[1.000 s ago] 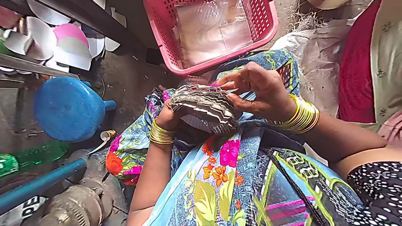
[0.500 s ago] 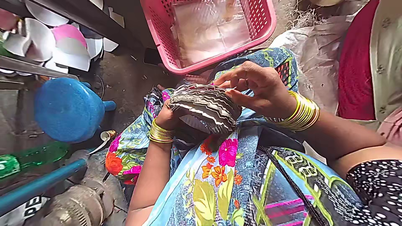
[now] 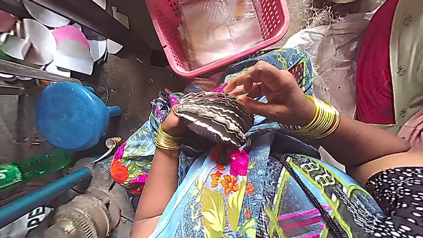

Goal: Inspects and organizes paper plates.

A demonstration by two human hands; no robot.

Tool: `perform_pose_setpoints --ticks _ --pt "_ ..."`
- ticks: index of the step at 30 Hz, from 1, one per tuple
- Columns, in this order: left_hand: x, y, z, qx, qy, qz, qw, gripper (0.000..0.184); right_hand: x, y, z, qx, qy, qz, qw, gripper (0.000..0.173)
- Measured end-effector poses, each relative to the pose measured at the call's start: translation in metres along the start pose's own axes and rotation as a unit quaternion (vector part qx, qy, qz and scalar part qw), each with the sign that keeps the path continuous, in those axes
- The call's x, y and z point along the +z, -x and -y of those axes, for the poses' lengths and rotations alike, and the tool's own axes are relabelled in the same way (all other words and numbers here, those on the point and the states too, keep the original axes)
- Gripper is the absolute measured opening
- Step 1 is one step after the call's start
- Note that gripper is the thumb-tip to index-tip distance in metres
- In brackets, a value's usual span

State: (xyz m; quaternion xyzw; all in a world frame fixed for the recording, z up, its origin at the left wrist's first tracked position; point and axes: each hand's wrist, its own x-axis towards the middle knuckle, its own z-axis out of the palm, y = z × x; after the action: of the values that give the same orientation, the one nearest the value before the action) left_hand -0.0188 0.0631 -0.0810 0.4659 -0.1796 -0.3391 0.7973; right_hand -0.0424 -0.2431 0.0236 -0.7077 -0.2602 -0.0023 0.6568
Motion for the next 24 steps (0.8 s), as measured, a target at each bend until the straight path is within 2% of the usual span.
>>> perform_pose_setpoints --ticks 3,6,13,18,24 --pt "0.009 0.001 -0.007 -0.027 -0.025 -0.048 0.998 0.013 0.000 0.000 0.000 -0.008 -0.003 -0.002 1.000 0.011" --pt "0.014 0.001 -0.010 -0.023 -0.049 -0.073 0.996 0.014 0.000 -0.001 0.000 -0.022 0.012 0.001 1.000 0.010" --pt "0.014 -0.002 -0.009 0.004 -0.020 -0.050 0.999 0.019 -0.003 -0.001 -0.005 -0.054 0.053 0.013 0.997 0.016" --pt "0.006 -0.004 -0.002 0.001 0.056 -0.025 0.998 0.026 -0.003 0.000 -0.005 -0.046 0.050 0.013 0.998 0.015" --pt "0.006 -0.004 -0.003 0.005 0.057 -0.007 0.998 0.027 -0.001 0.001 -0.004 -0.058 0.058 0.002 0.997 0.014"
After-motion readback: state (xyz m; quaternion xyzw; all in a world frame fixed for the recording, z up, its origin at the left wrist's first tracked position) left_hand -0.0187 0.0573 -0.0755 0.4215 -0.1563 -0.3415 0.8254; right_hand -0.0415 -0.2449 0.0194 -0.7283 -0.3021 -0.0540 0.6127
